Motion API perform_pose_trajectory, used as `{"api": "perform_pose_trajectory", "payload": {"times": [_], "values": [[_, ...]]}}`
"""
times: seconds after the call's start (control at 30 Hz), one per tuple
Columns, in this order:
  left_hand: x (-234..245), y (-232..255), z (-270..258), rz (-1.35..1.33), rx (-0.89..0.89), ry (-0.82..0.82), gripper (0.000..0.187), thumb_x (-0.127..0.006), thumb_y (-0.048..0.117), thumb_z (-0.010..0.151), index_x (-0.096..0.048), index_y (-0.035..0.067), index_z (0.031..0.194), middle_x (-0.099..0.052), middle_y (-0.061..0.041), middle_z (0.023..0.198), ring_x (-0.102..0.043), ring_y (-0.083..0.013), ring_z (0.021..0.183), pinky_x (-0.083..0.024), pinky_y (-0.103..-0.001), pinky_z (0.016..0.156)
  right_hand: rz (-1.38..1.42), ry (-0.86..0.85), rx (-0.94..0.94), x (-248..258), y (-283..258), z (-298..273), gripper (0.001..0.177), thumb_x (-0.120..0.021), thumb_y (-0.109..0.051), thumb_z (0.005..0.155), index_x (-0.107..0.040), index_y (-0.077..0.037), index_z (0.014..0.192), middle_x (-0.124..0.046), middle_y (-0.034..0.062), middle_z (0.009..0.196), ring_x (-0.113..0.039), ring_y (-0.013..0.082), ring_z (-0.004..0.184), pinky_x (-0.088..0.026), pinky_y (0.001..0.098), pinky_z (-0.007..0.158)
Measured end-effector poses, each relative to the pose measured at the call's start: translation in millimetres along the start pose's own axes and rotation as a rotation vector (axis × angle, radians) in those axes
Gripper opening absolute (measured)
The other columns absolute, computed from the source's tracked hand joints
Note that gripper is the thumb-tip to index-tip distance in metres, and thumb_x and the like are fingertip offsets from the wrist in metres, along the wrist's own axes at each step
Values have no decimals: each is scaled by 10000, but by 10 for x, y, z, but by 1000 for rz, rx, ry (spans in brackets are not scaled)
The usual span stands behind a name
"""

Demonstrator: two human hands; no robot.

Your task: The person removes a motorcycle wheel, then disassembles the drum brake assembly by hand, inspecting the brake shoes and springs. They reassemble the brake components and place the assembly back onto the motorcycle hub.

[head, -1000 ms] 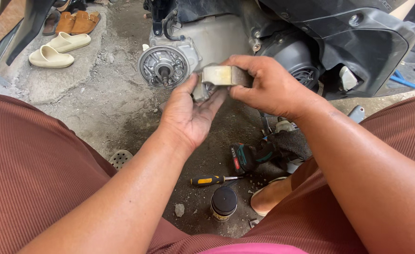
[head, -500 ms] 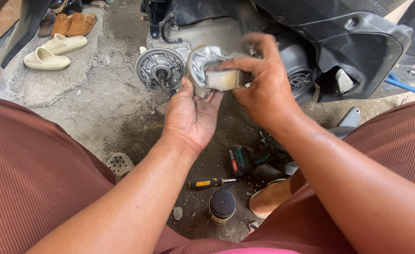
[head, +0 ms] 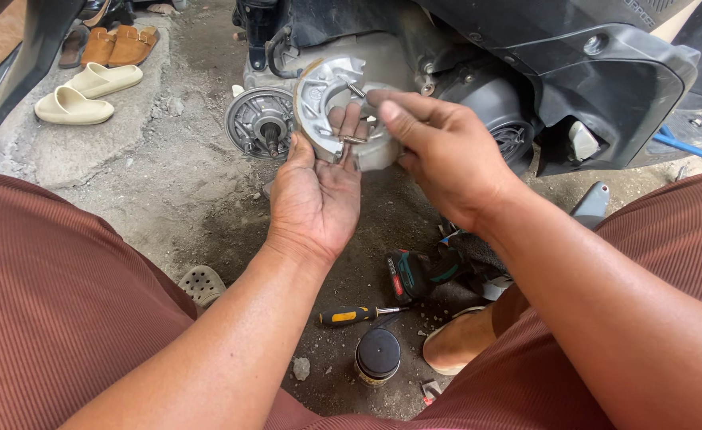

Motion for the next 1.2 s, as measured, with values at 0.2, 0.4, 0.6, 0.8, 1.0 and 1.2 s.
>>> {"api": "perform_pose_trajectory", "payload": {"times": [0.2, 0.4, 0.6, 0.8, 1.0, 1.2], "values": [[-30, -74, -37, 114, 12, -60, 425, -332, 341, 1098, -498, 74, 1383, -644, -80, 1271, -594, -249, 1249, -432, -452, 1170, 257, 354, -92, 77, 32, 81, 639, -538, 46, 884, -418, -106, 1492, -638, 126, 1265, -674, 195, 1055, -558, 417, 974], [-60, -177, -98, 203, 23, -132, 389, -336, 314, 1109, -471, 166, 1443, -634, -40, 1345, -585, -190, 1230, -374, -437, 1199, 591, 298, -150, 152, 66, 202, 337, -492, 117, 913, -544, 115, 1246, -631, 206, 1170, -655, 251, 977, -597, 398, 950], [-47, -230, -91, 212, 70, -93, 378, -327, 288, 1099, -466, 135, 1415, -640, -71, 1308, -607, -205, 1221, -403, -440, 1187, 604, 420, -262, 215, 3, 202, 301, -488, 106, 946, -545, 133, 1241, -651, 237, 1198, -702, 279, 1016, -615, 394, 977], [75, -284, 54, 115, 75, -81, 385, -395, 324, 1105, -547, 15, 1279, -666, -116, 1096, -638, -227, 1004, -447, -458, 1112, 444, 367, -279, 159, 16, 176, 285, -471, -3, 972, -555, 98, 1225, -674, 224, 1172, -718, 274, 990, -620, 421, 933], [116, -397, 126, 300, -55, 5, 282, -676, 204, 1016, -561, 103, 1253, -644, -26, 1026, -611, -160, 944, -474, -428, 1063, 424, 335, -251, 221, 30, 203, 258, -490, -5, 1019, -567, 111, 1236, -625, 196, 1069, -640, 261, 859, -612, 437, 851], [29, -621, 144, 525, -147, 137, 391, -649, 250, 969, -491, 149, 1312, -677, 8, 1047, -615, -124, 1017, -460, -374, 1026, 299, 454, -200, 319, 50, 224, 229, -460, 35, 952, -588, 134, 1114, -687, 204, 1015, -703, 282, 833, -629, 437, 752]]}}
Point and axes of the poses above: each hand's wrist, its own z-axis towards the middle knuckle, its own x-axis out of the back of the hand, y = z × x, the point moved 1 cm from there along z, towards the middle knuckle
